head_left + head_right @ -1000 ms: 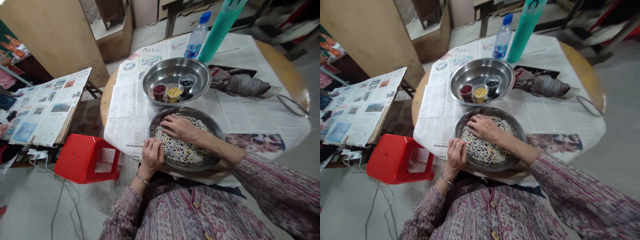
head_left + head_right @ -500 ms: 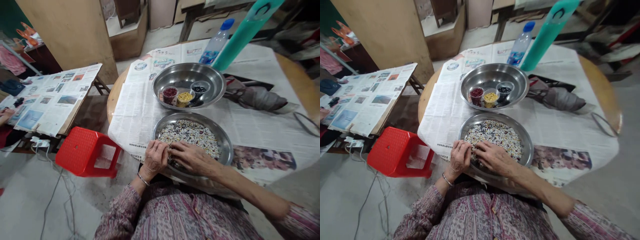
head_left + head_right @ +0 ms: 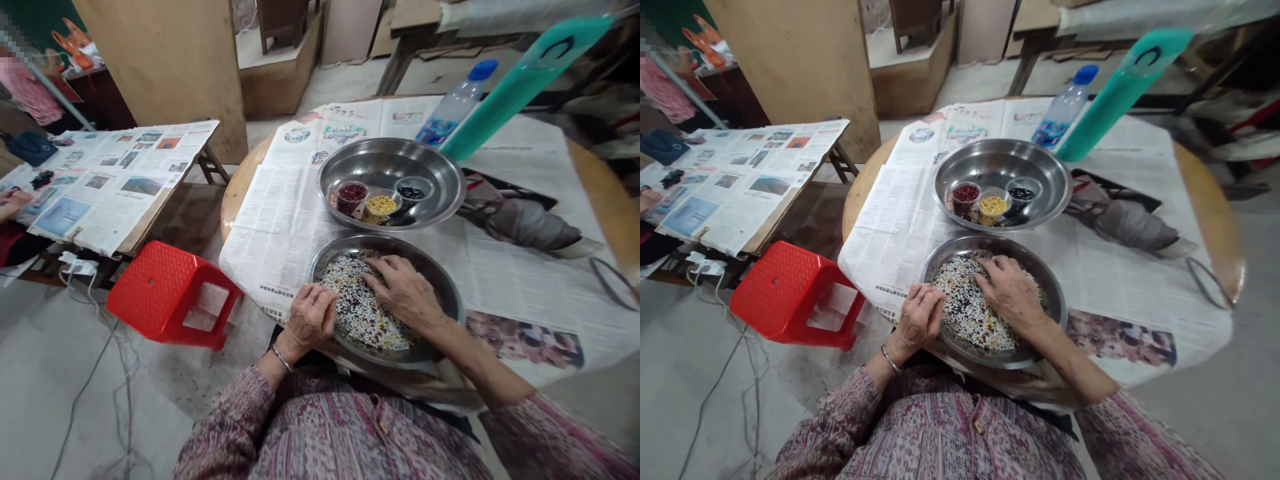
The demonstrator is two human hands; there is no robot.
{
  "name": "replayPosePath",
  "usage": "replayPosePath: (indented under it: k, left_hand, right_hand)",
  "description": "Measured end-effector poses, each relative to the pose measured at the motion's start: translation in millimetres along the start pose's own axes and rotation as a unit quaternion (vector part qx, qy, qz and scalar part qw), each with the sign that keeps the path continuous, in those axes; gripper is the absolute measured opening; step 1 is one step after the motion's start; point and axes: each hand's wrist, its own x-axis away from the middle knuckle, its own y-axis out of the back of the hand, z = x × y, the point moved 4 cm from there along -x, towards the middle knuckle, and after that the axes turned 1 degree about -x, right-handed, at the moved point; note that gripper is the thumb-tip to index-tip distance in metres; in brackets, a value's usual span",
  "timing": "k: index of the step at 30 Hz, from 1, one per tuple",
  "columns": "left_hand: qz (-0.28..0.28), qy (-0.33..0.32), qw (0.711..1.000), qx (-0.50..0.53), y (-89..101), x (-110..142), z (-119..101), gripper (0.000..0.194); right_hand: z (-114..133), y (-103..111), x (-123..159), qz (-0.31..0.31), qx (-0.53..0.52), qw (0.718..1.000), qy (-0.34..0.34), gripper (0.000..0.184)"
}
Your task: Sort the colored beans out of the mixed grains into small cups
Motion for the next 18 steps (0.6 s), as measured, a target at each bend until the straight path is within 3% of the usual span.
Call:
replayPosePath:
  k: [4,10,13,18]
  left_hand:
    - [0.012,0.008,1.0,-0.001,0.3,0,0,0.016]
    - [0.001,-0.002,1.0,0.003,0.1,0,0,0.015]
    - [0.003,-0.003,1.0,0.006,-1.4,1,2,0.015]
    - [-0.011,-0.009,1.0,0.001,-3.4,2,6,0.016]
  right_hand:
    - [29,1,18,0.049,-0.104,0.992,0.045,0.026]
    - [61,15,58,0.117,-0.145,0.973,0.136,0.021]
    - [48,16,61,0.124,-0.139,0.972,0.146,0.022]
    - [1,15,36,0.036,-0.04,0.997,0.055,0.027]
